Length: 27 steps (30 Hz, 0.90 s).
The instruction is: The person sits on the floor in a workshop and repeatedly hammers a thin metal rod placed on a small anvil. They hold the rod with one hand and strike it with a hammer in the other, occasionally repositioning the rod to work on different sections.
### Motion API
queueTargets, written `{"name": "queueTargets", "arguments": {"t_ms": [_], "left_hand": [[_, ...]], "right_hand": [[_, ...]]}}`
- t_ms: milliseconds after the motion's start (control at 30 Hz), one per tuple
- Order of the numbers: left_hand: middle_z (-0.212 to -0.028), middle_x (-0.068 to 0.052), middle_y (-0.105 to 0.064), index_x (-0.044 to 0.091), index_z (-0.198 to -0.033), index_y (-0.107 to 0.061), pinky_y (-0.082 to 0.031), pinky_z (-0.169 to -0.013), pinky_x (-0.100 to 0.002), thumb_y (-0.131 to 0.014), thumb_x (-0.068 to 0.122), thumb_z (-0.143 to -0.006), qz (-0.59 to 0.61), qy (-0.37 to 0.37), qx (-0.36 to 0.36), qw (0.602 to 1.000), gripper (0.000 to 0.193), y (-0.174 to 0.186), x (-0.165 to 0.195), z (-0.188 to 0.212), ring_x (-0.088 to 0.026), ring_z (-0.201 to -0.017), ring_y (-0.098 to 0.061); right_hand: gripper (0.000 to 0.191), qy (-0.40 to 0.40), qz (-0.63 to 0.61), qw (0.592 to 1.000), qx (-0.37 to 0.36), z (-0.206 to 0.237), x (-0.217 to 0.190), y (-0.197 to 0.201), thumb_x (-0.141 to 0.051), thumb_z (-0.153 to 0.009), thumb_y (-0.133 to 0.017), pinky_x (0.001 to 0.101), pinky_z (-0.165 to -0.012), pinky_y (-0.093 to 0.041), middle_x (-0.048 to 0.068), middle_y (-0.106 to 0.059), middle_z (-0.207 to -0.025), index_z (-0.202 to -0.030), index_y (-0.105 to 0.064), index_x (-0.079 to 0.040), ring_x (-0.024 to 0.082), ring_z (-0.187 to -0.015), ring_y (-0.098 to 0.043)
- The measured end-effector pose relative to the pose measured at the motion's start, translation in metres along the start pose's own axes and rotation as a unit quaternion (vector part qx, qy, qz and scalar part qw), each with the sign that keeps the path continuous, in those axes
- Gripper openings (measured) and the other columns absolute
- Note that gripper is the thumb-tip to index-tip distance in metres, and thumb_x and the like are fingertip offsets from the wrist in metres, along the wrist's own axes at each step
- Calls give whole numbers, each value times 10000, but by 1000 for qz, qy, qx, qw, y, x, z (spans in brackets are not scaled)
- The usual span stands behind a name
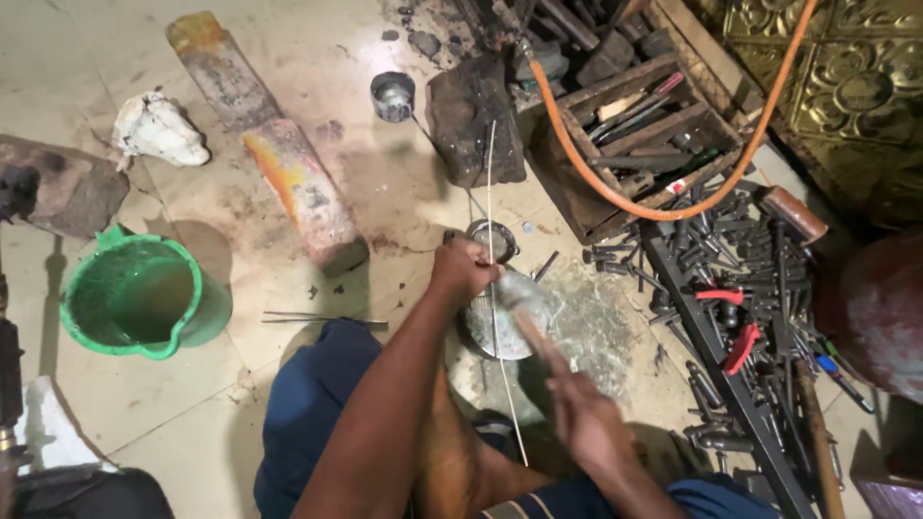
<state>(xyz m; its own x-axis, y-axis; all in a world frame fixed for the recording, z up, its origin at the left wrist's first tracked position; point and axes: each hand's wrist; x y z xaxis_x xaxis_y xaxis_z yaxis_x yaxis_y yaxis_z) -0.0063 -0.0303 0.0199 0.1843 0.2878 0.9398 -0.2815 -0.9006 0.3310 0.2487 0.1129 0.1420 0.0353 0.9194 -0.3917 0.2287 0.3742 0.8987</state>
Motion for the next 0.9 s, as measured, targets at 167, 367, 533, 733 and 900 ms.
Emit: {"name": "queueTargets", "arguments": {"t_ms": [167, 367, 533, 733, 900], "left_hand": [[-759, -82, -763, 110, -786, -786, -578, -672, -316, -866, 297, -658, -26, 22, -17, 999, 240, 2, 0, -3, -196, -685, -745], [-778, -83, -773, 95, -787, -782, -585, -677, -317, -878, 267, -666, -4, 17, -18, 1000, 231, 5, 0, 1, -186, -701, -751], [-807, -83, -781, 69, -815, -772, -586, -693, -307, -892, 220, -654, 35, 67, -15, 997, 251, 5, 3, 4, -173, -711, -752], [-791, -104, -780, 50, -803, -763, -598, -705, -325, -899, 207, -649, 36, 91, 37, 995, 258, 13, 12, 11, -193, -721, -763], [-796, -129, -783, 53, -779, -783, -595, -745, -334, -910, 229, -658, -25, 101, 53, 993, 249, 16, 20, 12, -236, -747, -756]], "right_hand": [[494, -17, -55, 995, 75, 0, 0, 0, -154, -991, -576, 423, -707, -601, 236, -739, -1026, -1478, -504, -114, 343, -836, -758], [536, -10, -84, 996, -7, -7, -5, -4, -176, -985, -602, 414, -690, -582, 247, -732, -1033, -1511, -510, -136, 342, -831, -741], [446, -320, -279, 904, -56, -15, -6, 0, -239, -930, -694, 307, -444, -415, 108, -712, -685, -1366, -632, -170, 142, -485, -521], [395, -349, -366, 855, -110, -23, -14, -14, -58, -747, -875, 275, -450, -356, 6, -678, -681, -1049, -621, -52, 96, -503, -451], [377, -300, -334, 886, -118, -22, 1, -20, -57, -754, -874, 255, -605, -484, -3, -643, -718, -1038, -625, -58, 77, -636, -553]]}}
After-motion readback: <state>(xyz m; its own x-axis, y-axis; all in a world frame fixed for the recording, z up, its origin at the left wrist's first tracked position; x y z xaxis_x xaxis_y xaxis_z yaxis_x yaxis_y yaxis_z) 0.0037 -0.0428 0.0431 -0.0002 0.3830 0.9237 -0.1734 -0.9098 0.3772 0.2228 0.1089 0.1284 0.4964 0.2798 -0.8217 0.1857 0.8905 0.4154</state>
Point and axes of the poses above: each hand's wrist, its own z-axis away from the middle knuckle, its own y-axis out of the back of the hand, x = y × z
